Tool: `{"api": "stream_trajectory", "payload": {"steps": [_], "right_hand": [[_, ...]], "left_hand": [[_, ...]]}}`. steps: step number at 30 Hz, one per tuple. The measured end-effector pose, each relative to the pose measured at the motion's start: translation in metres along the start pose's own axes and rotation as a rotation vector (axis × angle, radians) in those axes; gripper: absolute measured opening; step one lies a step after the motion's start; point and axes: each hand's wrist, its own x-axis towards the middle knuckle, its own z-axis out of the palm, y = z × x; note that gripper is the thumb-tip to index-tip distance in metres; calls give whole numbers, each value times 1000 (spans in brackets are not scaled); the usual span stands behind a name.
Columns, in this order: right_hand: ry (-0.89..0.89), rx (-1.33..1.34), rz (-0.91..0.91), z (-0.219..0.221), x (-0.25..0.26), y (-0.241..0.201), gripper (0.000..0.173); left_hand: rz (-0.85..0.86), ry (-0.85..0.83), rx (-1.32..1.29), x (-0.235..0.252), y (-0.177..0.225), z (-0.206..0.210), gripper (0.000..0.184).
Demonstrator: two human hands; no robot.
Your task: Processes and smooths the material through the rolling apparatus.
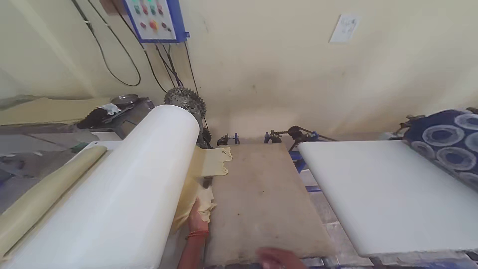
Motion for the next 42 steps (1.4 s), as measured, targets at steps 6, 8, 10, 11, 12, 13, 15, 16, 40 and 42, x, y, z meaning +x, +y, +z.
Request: {"api": "stream_trajectory", "payload": {"steps": [6,8,10,11,12,13,15,16,40,42], "right_hand": [[133,-303,-207,-4,180,-58,44],[80,-374,-226,11,220,-74,47],[24,-400,-190,27,242,-86,50],[18,-397,-176,34,248,-88,51],[29,-390,-170,39,253,-87,52],[52,-378,-167,42,256,-83,52],[109,-372,-166,43,261,-75,51],[129,-382,-161,43,264,-73,50],[47,-896,-61,13,304,-13,105],[53,-903,-75,7,301,-7,105]], "left_hand": [[-72,30,-39,-9,-1,2,46],[-93,54,-43,-8,-1,5,44],[-115,67,-27,-7,0,6,45],[-129,63,-15,-7,1,6,46],[-145,65,-8,-7,1,7,46],[-157,73,-11,-8,1,9,45],[-158,97,-40,-11,-1,14,44],[-146,101,-65,-11,-4,15,44],[-514,-99,-418,-97,-33,46,71],[-507,-328,-83,-121,-31,24,67]]}}
